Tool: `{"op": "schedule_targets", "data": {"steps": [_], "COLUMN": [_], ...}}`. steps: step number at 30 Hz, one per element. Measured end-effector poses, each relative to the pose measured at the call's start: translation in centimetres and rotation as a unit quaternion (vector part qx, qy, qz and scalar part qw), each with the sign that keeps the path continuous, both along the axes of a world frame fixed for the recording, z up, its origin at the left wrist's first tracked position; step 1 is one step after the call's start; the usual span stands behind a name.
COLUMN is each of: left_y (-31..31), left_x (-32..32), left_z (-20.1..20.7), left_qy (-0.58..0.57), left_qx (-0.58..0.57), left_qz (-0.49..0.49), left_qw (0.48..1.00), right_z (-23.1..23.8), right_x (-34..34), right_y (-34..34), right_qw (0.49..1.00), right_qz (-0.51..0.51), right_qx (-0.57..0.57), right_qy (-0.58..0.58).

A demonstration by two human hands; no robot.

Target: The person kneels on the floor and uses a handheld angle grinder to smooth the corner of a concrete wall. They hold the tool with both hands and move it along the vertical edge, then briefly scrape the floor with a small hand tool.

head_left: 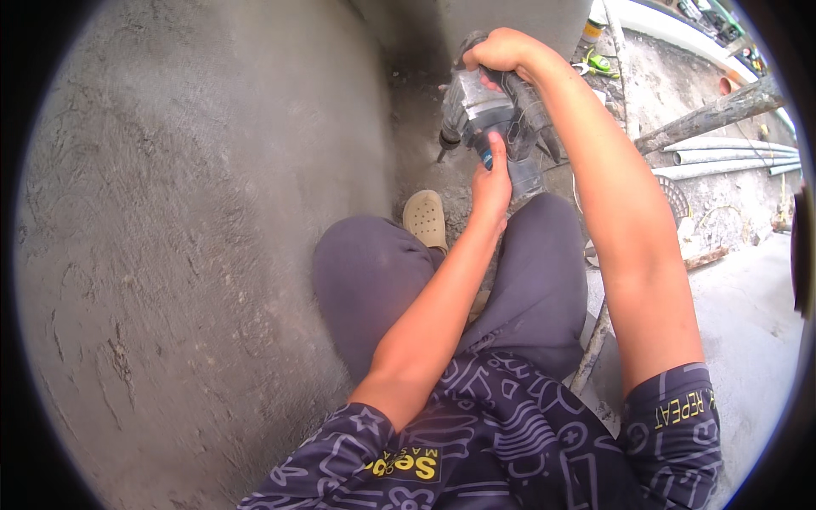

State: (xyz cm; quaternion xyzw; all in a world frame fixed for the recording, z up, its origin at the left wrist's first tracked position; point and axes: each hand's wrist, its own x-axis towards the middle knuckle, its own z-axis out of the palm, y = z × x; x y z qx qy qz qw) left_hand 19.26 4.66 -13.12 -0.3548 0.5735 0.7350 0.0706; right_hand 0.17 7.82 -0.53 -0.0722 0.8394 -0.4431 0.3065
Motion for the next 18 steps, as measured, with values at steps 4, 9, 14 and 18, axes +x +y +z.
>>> {"op": "schedule_targets", "data": {"steps": [4, 9, 14, 18], "left_y": [0.0, -0.2, -0.4, -0.6], "left_x": [0.0, -0.7, -1.2, -0.9], "left_z": [0.1, -0.1, -0.8, -0.7], "left_qy": [0.022, 0.035, 0.047, 0.035], "left_qx": [-0.008, 0.067, 0.171, 0.144], "left_qz": [0.002, 0.033, 0.052, 0.096], "left_qw": [1.000, 0.997, 0.983, 0.984], "right_z": [0.3, -0.4, -1.2, -1.3], "right_x": [-0.7, -0.9, -1.5, -1.5], "right_y": [-0.5, -1.2, -3.2, -4.5], "right_qw": [0.998, 0.997, 0.987, 0.986], "right_qz": [0.042, 0.049, 0.117, 0.115], "right_qx": [0.042, 0.060, 0.107, 0.121], "right_qy": [0.005, 0.024, 0.008, -0.010]}}
